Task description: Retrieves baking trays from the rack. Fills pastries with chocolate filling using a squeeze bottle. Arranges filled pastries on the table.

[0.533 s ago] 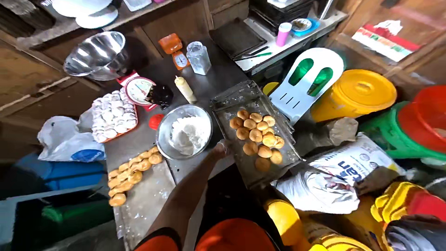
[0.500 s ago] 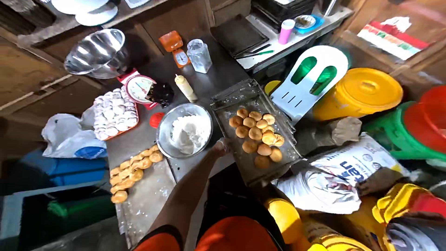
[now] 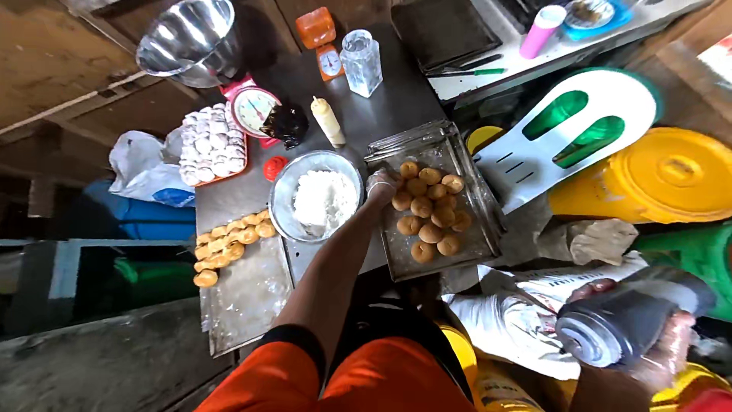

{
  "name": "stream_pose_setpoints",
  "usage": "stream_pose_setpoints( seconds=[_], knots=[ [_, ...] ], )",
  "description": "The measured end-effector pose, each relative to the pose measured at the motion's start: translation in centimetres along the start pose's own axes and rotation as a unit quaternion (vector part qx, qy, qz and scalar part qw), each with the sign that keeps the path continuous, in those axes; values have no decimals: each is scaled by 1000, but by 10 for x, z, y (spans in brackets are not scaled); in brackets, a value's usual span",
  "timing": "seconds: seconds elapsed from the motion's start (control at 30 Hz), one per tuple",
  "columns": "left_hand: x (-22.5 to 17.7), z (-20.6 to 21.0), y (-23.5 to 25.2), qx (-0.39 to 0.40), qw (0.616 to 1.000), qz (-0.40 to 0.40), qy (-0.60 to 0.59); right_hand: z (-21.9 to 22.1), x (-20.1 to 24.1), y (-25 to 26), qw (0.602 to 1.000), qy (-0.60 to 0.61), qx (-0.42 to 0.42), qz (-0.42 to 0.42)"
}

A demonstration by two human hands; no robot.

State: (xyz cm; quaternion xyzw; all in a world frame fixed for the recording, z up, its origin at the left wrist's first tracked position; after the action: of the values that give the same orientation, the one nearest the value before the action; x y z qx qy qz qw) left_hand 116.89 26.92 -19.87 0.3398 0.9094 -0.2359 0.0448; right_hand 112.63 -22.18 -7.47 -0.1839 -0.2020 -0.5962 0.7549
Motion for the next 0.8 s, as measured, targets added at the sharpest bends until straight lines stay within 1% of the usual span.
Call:
stream_pose_setpoints(
  seconds=[0.07, 0.1, 0.17, 0.23, 0.27, 0.3, 0.37, 0.43, 0.47, 0.5, 0.53, 0.57, 0.67, 0.7, 0.73, 0.8],
  knots=[
    [-9, 7, 9, 26, 999, -4, 21, 8, -11, 1, 1000, 4, 12, 20],
    [-8, 10, 11, 18, 1000, 7, 15, 11, -17, 1, 999, -4, 23, 31],
    [5, 2, -2, -28, 995, 46, -79, 19, -30, 5, 997, -9, 43, 60],
    [25, -20, -42, -93, 969, 122, -192, 27, -46, 13, 993, 20, 52, 102],
    [40, -33, -73, -103, 947, 161, -256, 36, -56, 15, 990, 46, 43, 124],
    [56, -44, -101, -95, 927, 176, -316, 46, -67, 17, 988, 62, 33, 141],
    [95, -56, -144, -54, 867, 158, -469, 64, -89, 21, 984, 59, 36, 164],
    [138, -61, -184, 7, 774, 123, -621, 86, -114, 24, 982, 45, 59, 173],
    [161, -63, -206, 34, 727, 113, -676, 97, -127, 25, 979, 46, 79, 181],
    [184, -64, -226, 47, 686, 103, -718, 108, -141, 24, 975, 50, 101, 191],
    [205, -66, -243, 43, 662, 84, -744, 122, -156, 20, 972, 61, 114, 197],
    [224, -70, -258, 21, 644, 67, -762, 137, -172, 13, 970, 75, 117, 201],
    [271, -86, -290, -104, 623, -26, -775, 188, -220, -21, 964, 128, 96, 212],
    [286, -90, -294, -120, 605, -57, -785, 202, -236, -33, 961, 146, 87, 218],
    [301, -92, -298, -113, 587, -75, -798, 214, -252, -44, 960, 152, 79, 221],
    [323, -99, -306, -61, 551, -59, -830, 239, -282, -62, 955, 153, 74, 243]
  ],
)
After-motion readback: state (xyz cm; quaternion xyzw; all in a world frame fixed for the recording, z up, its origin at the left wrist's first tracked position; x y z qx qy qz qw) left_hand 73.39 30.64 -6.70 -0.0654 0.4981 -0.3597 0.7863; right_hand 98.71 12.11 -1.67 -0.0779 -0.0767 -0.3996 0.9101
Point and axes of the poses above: each hand's wrist, its own y-axis towards the middle knuckle, its own z-axis out of the palm, x = y × z, the point moved 1 cm from there along y, towards the middle knuckle, and after that the axes turned 7 degrees about y, right-handed, at the moved point
